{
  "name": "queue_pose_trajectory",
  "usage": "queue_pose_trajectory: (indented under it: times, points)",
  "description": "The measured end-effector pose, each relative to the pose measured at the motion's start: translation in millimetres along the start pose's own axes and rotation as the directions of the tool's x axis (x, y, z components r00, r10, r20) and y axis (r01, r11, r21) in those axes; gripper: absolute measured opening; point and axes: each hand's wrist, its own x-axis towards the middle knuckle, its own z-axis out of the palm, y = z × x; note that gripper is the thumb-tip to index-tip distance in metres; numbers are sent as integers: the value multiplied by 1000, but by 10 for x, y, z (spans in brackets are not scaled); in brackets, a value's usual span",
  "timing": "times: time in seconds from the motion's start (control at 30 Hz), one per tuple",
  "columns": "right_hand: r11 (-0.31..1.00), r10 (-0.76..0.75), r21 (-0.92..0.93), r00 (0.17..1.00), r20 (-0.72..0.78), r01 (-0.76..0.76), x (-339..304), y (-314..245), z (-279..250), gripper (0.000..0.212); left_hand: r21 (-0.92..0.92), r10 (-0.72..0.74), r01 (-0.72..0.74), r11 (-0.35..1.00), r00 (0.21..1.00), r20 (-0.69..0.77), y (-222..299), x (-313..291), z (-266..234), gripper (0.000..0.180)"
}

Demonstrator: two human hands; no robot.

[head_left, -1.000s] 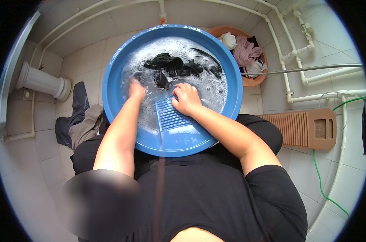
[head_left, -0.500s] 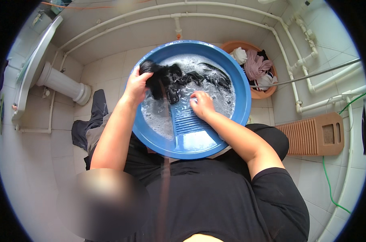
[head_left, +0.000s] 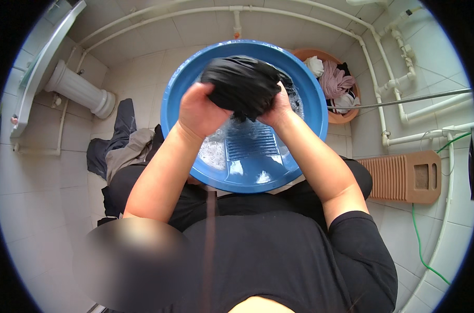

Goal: The person hand washes a pink cloth and a black jacket in a blue basin filled with soapy water. They scrub the items against a washboard integrated into the basin, rinse them, and wring out the excess water.

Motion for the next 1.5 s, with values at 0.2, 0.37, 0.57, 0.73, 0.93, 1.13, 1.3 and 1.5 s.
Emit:
queue_pose_trajectory:
  times: [0.2, 0.37, 0.57, 0.73, 0.93, 1.13, 1.3, 1.5]
  points:
    - [999, -11, 37, 996, 91, 8, 38, 34, -280, 47, 412, 139, 217, 885, 722, -678, -261, -158, -981, 56]
    - [984, 172, -70, 978, 118, -165, 74, 213, -515, 41, -158, -242, 199, 967, 912, -332, -570, -156, -866, 55]
    - [521, -167, -850, 966, -198, -84, 193, -80, -938, 42, 611, 115, 440, 658, 743, -659, -658, -103, -1162, 39]
    - [409, -293, -912, 948, -126, 6, 172, 166, -1039, 47, 844, 374, 518, -140, 817, -439, -878, -79, -1523, 35]
    - [-313, -501, -917, 777, 381, 248, -382, 517, -1071, 34, 853, 402, 197, -484, 915, 16, -1193, -532, -922, 33]
    - [-239, -267, -967, 963, -26, -92, 384, 59, -1030, 38, 734, 244, 534, -420, 845, -475, -875, 52, -1281, 37]
    - [-349, -249, -935, 968, 33, -57, 497, -17, -1083, 53, 566, 254, 623, -540, 762, -596, -800, 129, -1332, 59]
    - [-303, -385, -905, 830, 403, 298, -334, 428, -957, 31, 916, 375, 198, -349, 925, -57, -1100, -451, -932, 26]
